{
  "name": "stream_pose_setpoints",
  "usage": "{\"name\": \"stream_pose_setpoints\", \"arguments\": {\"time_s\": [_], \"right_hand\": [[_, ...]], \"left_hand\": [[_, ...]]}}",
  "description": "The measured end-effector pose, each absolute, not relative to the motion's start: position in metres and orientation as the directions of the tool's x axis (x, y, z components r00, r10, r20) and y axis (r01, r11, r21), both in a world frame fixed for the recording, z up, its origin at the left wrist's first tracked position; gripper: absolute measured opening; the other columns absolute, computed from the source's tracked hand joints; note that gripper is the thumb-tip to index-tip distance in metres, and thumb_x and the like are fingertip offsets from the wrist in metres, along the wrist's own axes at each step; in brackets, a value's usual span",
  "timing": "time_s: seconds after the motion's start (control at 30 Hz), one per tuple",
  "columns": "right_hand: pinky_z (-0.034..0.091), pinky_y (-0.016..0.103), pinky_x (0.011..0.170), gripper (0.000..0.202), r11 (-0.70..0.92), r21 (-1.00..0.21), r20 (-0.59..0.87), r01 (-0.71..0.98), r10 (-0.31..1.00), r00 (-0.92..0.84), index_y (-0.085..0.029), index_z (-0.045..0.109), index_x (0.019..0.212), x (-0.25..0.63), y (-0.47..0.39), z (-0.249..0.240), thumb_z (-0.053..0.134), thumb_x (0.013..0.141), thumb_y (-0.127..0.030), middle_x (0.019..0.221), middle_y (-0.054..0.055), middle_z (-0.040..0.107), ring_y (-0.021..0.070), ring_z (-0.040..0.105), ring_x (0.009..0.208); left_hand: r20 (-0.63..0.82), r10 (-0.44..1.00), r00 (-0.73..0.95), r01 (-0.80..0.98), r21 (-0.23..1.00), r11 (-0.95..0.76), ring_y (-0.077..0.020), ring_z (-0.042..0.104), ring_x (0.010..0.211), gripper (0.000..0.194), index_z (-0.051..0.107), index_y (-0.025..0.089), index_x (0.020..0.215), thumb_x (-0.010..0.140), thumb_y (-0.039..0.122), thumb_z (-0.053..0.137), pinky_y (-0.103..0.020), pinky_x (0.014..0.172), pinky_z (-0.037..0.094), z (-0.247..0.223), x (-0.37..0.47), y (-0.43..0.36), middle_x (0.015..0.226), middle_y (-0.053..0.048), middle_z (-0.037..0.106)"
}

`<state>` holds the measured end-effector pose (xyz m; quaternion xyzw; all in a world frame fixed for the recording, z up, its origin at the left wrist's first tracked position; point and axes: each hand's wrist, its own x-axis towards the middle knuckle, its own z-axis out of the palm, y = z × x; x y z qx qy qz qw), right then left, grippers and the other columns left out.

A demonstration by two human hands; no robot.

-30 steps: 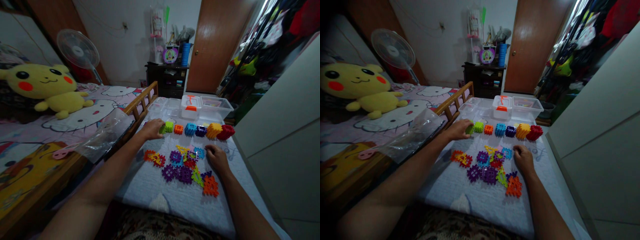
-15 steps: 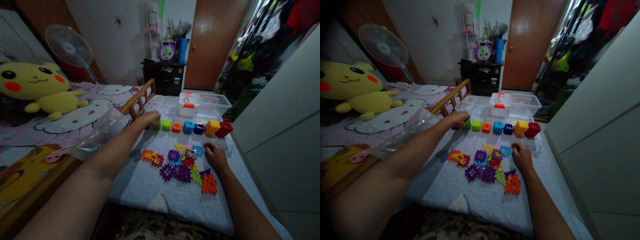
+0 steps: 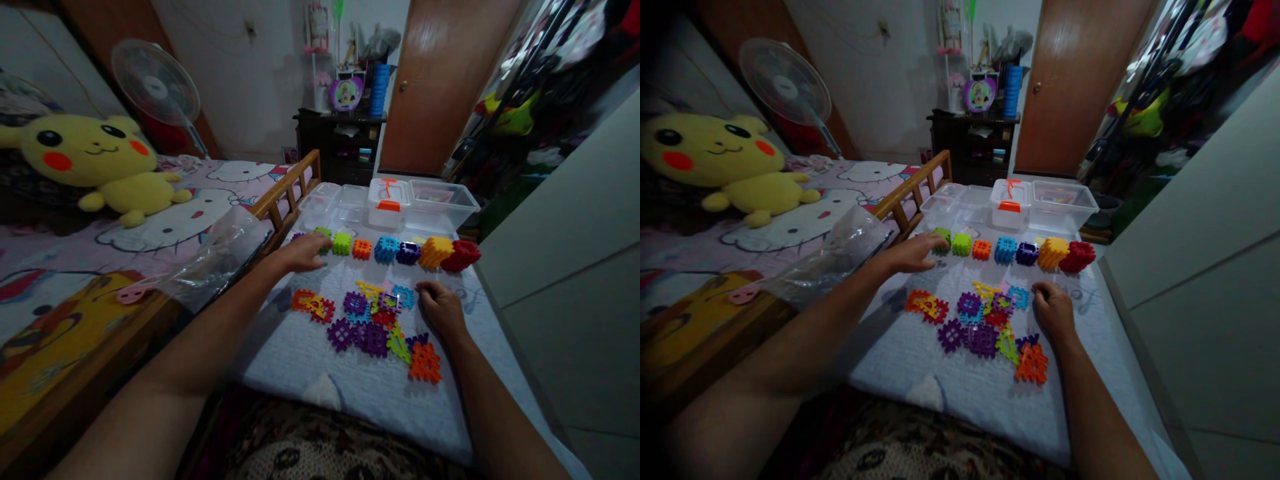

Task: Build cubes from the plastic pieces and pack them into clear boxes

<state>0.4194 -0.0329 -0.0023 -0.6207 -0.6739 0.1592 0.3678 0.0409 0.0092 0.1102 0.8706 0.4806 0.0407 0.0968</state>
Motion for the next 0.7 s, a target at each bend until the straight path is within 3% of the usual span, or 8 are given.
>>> {"name": "stream_pose_setpoints", "arguments": {"time_s": [0.1,0.23,0.47,0.7], "right_hand": [[0.052,0.041,0.086,0.028,0.189,-0.664,0.308,0.723,0.951,0.034,-0.020,0.071,0.084,0.421,-0.032,-0.005,0.048,0.077,-0.035,0.091,0.010,0.075,0.0257,0.069,0.085],[0.052,0.040,0.084,0.030,0.210,-0.659,0.328,0.723,0.944,0.025,-0.019,0.071,0.083,0.422,-0.029,-0.009,0.048,0.076,-0.037,0.088,0.009,0.075,0.0251,0.069,0.083],[0.052,0.040,0.082,0.030,0.211,-0.666,0.334,0.715,0.942,0.033,-0.019,0.071,0.083,0.423,-0.029,-0.011,0.049,0.076,-0.038,0.087,0.009,0.075,0.0246,0.068,0.080],[0.052,0.040,0.082,0.030,0.209,-0.674,0.334,0.709,0.942,0.040,-0.019,0.071,0.083,0.423,-0.028,-0.012,0.049,0.076,-0.037,0.088,0.010,0.075,0.0248,0.068,0.081]], "left_hand": [[-0.136,0.807,0.574,0.798,0.313,-0.515,-0.0248,0.052,0.124,0.050,0.059,0.021,0.124,0.075,0.024,0.069,-0.033,0.109,0.038,0.096,0.030,-0.036,0.131,-0.008,0.060],[-0.195,0.835,0.515,0.840,0.308,-0.447,-0.0297,0.051,0.125,0.062,0.056,0.018,0.128,0.071,0.029,0.076,-0.039,0.109,0.039,0.074,0.019,-0.079,0.132,-0.012,0.058],[-0.045,0.892,0.449,0.853,0.318,-0.414,-0.0264,0.059,0.106,0.033,0.064,0.018,0.111,0.081,0.033,0.068,-0.038,0.097,0.046,0.046,0.022,-0.083,0.112,-0.011,0.064],[0.182,0.928,0.326,0.821,0.431,-0.374,-0.0275,0.060,0.110,0.052,0.060,0.015,0.125,0.079,0.038,0.071,-0.040,0.102,0.045,0.031,0.035,-0.070,0.117,-0.012,0.066]]}}
